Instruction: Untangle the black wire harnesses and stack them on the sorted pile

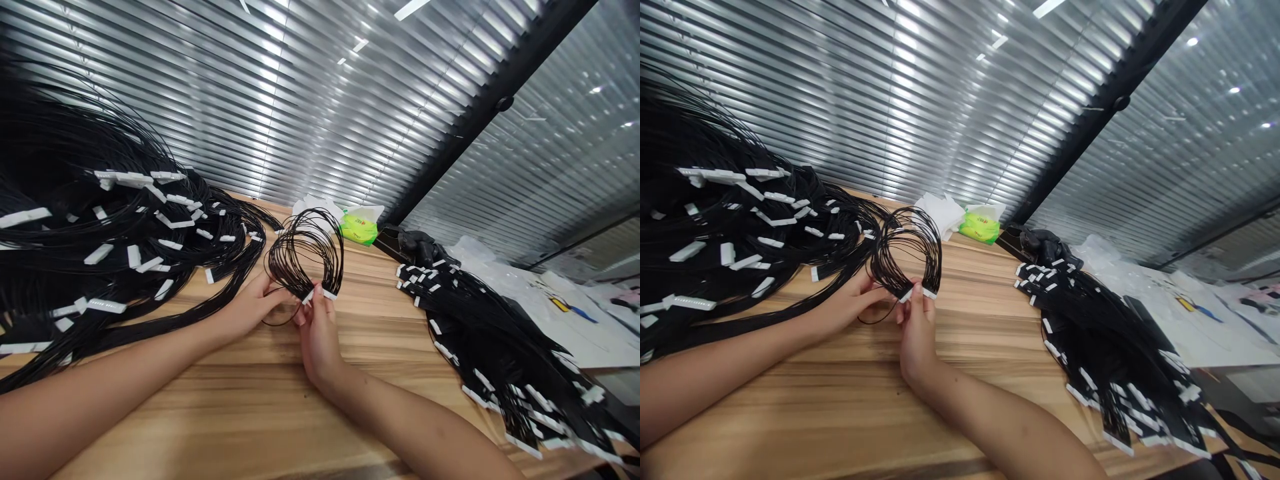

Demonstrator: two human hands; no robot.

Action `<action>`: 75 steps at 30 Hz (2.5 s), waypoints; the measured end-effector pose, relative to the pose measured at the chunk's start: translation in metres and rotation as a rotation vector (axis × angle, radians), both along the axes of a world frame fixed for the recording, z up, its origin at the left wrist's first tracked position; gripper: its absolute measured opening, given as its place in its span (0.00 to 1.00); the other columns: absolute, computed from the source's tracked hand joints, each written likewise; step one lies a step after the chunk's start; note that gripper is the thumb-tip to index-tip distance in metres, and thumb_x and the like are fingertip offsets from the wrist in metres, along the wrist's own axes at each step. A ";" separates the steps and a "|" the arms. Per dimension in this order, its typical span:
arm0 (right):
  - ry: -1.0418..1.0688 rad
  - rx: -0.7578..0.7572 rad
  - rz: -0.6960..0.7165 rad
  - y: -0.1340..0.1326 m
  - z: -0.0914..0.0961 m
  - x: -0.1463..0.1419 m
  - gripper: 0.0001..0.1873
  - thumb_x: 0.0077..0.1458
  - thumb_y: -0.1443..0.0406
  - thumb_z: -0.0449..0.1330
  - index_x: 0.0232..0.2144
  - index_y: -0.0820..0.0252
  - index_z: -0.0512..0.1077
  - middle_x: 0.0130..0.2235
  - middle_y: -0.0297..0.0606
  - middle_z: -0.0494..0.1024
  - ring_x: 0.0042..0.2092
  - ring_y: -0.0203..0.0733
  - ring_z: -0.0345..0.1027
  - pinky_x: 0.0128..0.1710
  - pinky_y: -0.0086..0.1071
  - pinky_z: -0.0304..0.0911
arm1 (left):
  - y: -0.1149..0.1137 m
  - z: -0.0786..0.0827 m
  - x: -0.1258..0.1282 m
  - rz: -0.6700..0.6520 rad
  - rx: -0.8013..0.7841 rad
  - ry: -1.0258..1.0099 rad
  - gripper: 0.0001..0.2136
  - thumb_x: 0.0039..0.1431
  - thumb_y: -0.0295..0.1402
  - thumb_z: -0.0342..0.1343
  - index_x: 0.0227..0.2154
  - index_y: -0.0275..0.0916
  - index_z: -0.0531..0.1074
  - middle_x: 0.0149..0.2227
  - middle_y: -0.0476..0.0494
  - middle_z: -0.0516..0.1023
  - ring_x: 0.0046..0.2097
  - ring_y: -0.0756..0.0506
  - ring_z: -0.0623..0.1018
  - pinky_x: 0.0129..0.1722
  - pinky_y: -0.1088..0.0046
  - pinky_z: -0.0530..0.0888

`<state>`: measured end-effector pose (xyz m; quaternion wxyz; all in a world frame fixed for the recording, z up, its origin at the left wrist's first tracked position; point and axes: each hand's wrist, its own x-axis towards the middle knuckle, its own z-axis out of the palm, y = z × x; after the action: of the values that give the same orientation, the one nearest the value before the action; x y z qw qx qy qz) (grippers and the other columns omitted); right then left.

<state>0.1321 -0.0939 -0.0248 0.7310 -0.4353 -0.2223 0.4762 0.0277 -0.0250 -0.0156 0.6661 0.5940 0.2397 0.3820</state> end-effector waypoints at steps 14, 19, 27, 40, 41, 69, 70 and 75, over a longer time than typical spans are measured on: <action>0.046 -0.019 0.041 -0.003 0.001 -0.001 0.21 0.48 0.49 0.64 0.39 0.55 0.69 0.27 0.29 0.68 0.26 0.35 0.57 0.25 0.29 0.54 | -0.003 0.004 -0.003 -0.017 0.117 0.090 0.22 0.42 0.36 0.68 0.43 0.36 0.76 0.40 0.42 0.82 0.45 0.40 0.79 0.47 0.63 0.75; 0.120 -0.003 0.114 -0.004 0.003 -0.003 0.20 0.48 0.49 0.64 0.37 0.54 0.70 0.29 0.30 0.72 0.27 0.36 0.61 0.26 0.29 0.57 | -0.004 0.004 -0.005 0.042 0.252 0.130 0.22 0.44 0.36 0.68 0.44 0.37 0.76 0.47 0.40 0.80 0.53 0.38 0.75 0.57 0.60 0.69; 0.181 0.045 0.193 -0.004 0.003 -0.003 0.18 0.46 0.50 0.67 0.33 0.54 0.71 0.29 0.28 0.73 0.27 0.32 0.61 0.26 0.25 0.57 | -0.011 0.000 -0.006 0.095 0.386 0.129 0.18 0.48 0.30 0.63 0.44 0.38 0.75 0.48 0.40 0.78 0.51 0.41 0.76 0.55 0.63 0.72; 0.215 0.077 0.283 -0.004 0.006 -0.004 0.17 0.47 0.51 0.67 0.32 0.56 0.74 0.26 0.28 0.71 0.25 0.32 0.57 0.25 0.25 0.56 | -0.013 -0.005 -0.006 0.125 0.410 0.090 0.18 0.48 0.28 0.62 0.45 0.38 0.74 0.42 0.43 0.80 0.38 0.46 0.79 0.43 0.68 0.77; 0.219 0.075 0.283 -0.004 0.007 -0.004 0.16 0.47 0.51 0.66 0.32 0.56 0.75 0.26 0.28 0.71 0.25 0.32 0.57 0.25 0.25 0.56 | -0.013 -0.005 -0.006 0.126 0.414 0.077 0.18 0.48 0.28 0.62 0.45 0.38 0.73 0.42 0.44 0.80 0.38 0.46 0.79 0.43 0.68 0.77; 0.185 0.060 0.174 -0.003 0.006 -0.006 0.15 0.45 0.54 0.68 0.29 0.57 0.74 0.25 0.28 0.71 0.26 0.32 0.59 0.23 0.24 0.53 | -0.012 0.000 -0.005 0.128 0.400 0.124 0.15 0.49 0.31 0.61 0.42 0.37 0.73 0.42 0.42 0.80 0.44 0.42 0.79 0.48 0.64 0.75; 0.173 0.054 0.151 -0.002 0.005 -0.006 0.14 0.45 0.54 0.68 0.28 0.57 0.73 0.24 0.28 0.70 0.25 0.32 0.58 0.23 0.25 0.52 | -0.011 0.000 -0.005 0.117 0.403 0.140 0.17 0.48 0.32 0.62 0.43 0.37 0.73 0.43 0.42 0.80 0.46 0.41 0.78 0.49 0.63 0.75; 0.072 -0.012 0.045 -0.001 0.000 -0.003 0.16 0.47 0.52 0.65 0.27 0.57 0.70 0.22 0.26 0.66 0.22 0.31 0.53 0.22 0.27 0.50 | -0.011 -0.002 -0.009 0.094 0.526 0.368 0.23 0.38 0.35 0.68 0.42 0.39 0.74 0.40 0.44 0.80 0.44 0.40 0.78 0.44 0.66 0.75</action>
<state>0.1296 -0.0946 -0.0245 0.7252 -0.4170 -0.2027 0.5090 0.0191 -0.0358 -0.0180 0.4167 0.7932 0.2765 0.3473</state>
